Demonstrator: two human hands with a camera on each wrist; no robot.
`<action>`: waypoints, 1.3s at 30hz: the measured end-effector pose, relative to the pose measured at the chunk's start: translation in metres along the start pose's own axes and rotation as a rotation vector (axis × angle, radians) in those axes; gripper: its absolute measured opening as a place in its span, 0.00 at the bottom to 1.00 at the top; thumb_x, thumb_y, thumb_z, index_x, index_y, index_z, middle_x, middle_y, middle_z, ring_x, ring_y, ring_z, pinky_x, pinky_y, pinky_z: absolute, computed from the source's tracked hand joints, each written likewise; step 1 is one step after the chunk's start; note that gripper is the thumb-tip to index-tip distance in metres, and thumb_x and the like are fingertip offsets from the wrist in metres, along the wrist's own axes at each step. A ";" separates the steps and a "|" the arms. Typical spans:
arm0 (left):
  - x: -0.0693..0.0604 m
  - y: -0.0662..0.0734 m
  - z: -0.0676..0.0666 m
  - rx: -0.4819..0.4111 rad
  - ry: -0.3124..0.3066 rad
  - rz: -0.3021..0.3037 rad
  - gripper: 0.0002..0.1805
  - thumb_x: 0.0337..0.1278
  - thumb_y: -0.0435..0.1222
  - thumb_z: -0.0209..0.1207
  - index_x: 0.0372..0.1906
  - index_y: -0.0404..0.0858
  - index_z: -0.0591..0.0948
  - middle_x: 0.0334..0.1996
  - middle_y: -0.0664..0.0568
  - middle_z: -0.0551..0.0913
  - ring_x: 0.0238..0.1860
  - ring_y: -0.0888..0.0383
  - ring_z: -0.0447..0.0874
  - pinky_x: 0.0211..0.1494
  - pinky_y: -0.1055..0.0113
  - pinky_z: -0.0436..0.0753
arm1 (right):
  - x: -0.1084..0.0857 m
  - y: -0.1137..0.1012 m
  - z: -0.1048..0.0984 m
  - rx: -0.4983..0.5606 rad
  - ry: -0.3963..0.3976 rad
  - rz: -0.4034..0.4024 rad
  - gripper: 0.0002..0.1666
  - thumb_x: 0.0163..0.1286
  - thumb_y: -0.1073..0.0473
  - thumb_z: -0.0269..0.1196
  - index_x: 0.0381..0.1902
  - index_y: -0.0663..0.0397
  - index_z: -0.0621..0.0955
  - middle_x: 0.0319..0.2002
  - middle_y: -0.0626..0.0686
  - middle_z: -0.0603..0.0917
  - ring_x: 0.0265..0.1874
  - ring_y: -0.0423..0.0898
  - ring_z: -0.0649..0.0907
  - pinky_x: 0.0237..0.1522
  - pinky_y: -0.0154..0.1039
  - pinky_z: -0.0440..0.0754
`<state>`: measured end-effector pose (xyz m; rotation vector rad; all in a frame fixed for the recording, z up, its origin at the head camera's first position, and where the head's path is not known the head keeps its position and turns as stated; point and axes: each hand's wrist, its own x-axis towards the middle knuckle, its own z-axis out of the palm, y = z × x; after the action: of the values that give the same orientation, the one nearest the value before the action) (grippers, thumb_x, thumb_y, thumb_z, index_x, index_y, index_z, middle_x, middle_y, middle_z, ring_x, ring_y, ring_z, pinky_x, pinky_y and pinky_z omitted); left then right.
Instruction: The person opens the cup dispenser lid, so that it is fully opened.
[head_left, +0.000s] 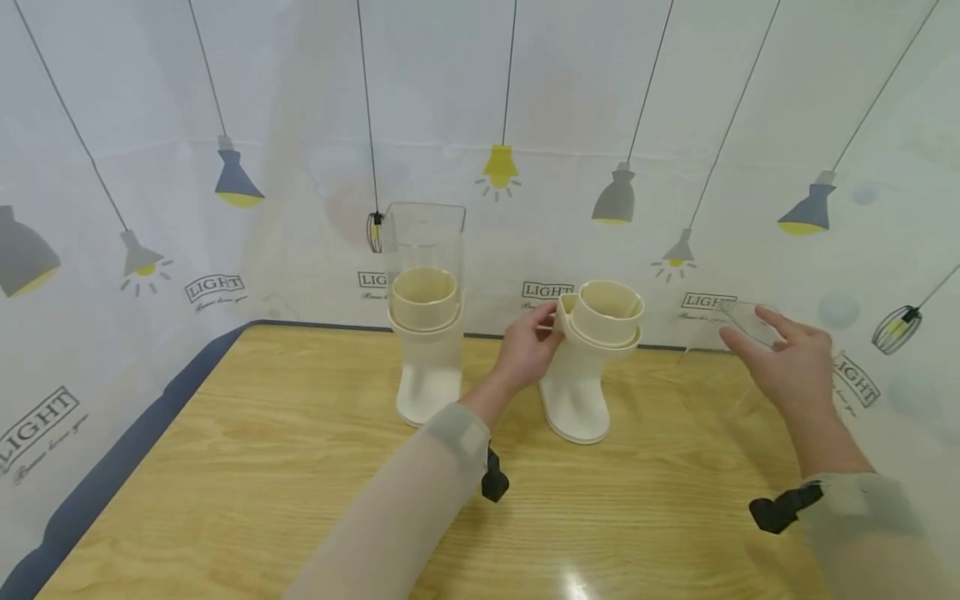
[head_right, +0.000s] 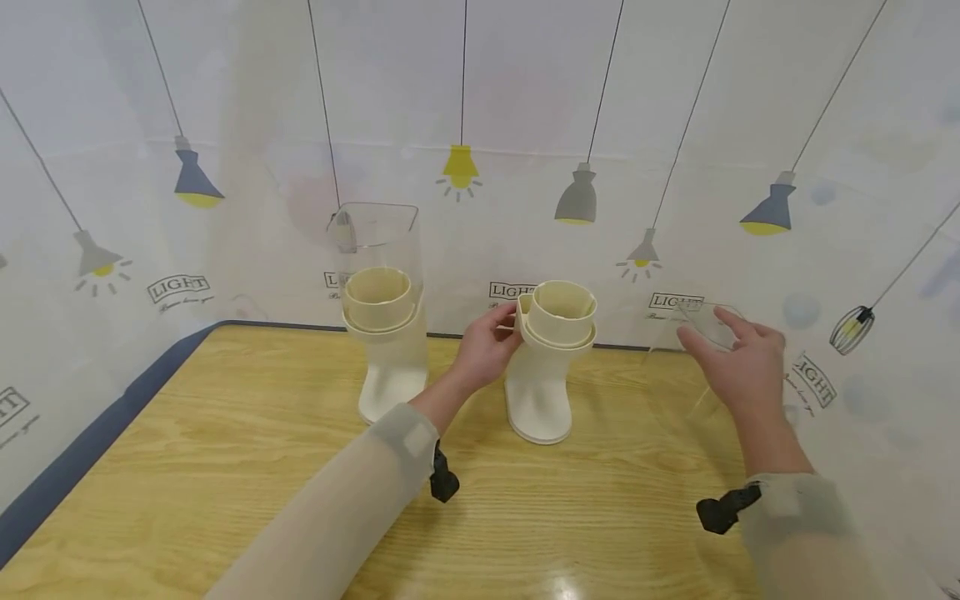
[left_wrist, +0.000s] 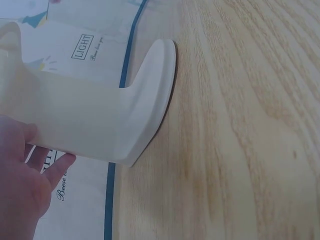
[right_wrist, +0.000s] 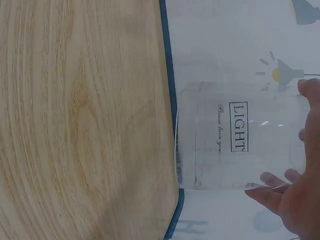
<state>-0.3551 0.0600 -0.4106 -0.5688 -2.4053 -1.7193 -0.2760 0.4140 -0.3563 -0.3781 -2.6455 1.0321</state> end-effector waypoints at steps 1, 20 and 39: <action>0.000 0.000 0.000 0.004 0.000 -0.001 0.27 0.79 0.30 0.62 0.77 0.47 0.79 0.64 0.44 0.87 0.61 0.46 0.90 0.66 0.62 0.91 | 0.000 0.000 0.002 0.005 0.000 0.001 0.56 0.75 0.23 0.61 0.89 0.42 0.60 0.85 0.77 0.42 0.76 0.81 0.68 0.60 0.68 0.81; 0.003 0.001 0.003 0.026 -0.004 -0.015 0.29 0.80 0.30 0.61 0.80 0.47 0.76 0.66 0.44 0.87 0.64 0.46 0.89 0.67 0.61 0.90 | 0.010 0.015 0.024 -0.062 0.006 0.037 0.62 0.74 0.21 0.61 0.90 0.49 0.56 0.85 0.79 0.42 0.80 0.82 0.57 0.77 0.80 0.66; 0.010 -0.001 0.008 0.041 0.007 -0.036 0.31 0.79 0.30 0.63 0.81 0.47 0.75 0.66 0.42 0.87 0.63 0.45 0.90 0.64 0.62 0.92 | 0.013 0.022 0.036 0.012 -0.023 0.107 0.67 0.69 0.17 0.62 0.91 0.42 0.53 0.87 0.73 0.36 0.80 0.82 0.58 0.75 0.79 0.69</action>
<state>-0.3635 0.0692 -0.4108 -0.5171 -2.4549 -1.6778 -0.2976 0.4115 -0.3948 -0.5127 -2.6638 1.0896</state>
